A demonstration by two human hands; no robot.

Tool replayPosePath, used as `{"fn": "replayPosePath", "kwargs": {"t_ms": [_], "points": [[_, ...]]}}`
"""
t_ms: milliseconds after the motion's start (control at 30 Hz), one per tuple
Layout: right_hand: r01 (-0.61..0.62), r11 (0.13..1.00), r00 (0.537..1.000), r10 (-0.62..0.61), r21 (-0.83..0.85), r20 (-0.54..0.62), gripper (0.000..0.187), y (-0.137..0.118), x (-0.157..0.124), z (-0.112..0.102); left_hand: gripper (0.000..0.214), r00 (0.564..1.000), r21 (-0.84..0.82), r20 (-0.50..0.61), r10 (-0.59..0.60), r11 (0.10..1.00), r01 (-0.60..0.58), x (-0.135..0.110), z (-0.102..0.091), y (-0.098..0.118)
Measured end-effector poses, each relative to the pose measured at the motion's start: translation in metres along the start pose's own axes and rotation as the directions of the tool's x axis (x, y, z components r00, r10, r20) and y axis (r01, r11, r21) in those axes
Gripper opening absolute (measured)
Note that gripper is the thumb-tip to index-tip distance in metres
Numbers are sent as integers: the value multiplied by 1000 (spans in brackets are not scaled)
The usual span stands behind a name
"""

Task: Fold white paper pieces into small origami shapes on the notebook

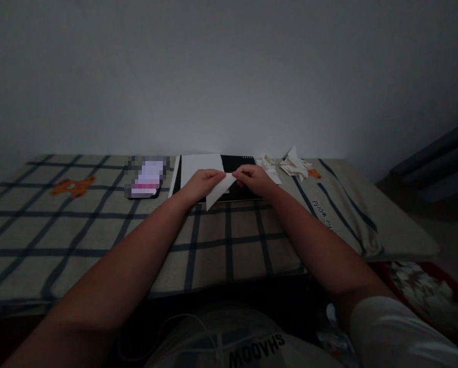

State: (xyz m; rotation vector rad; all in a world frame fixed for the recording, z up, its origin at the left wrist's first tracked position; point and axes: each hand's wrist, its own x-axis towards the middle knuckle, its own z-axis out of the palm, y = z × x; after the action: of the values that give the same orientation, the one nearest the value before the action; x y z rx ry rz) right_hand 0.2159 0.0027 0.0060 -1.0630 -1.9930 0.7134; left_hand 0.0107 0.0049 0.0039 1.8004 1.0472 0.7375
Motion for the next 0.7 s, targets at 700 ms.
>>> {"fn": "replayPosePath", "kwargs": {"t_ms": [700], "points": [[-167,972,984,175,164,-36,28,12,3,-6,23,997,16,73,-32,999,31,-6,-21,11]]}}
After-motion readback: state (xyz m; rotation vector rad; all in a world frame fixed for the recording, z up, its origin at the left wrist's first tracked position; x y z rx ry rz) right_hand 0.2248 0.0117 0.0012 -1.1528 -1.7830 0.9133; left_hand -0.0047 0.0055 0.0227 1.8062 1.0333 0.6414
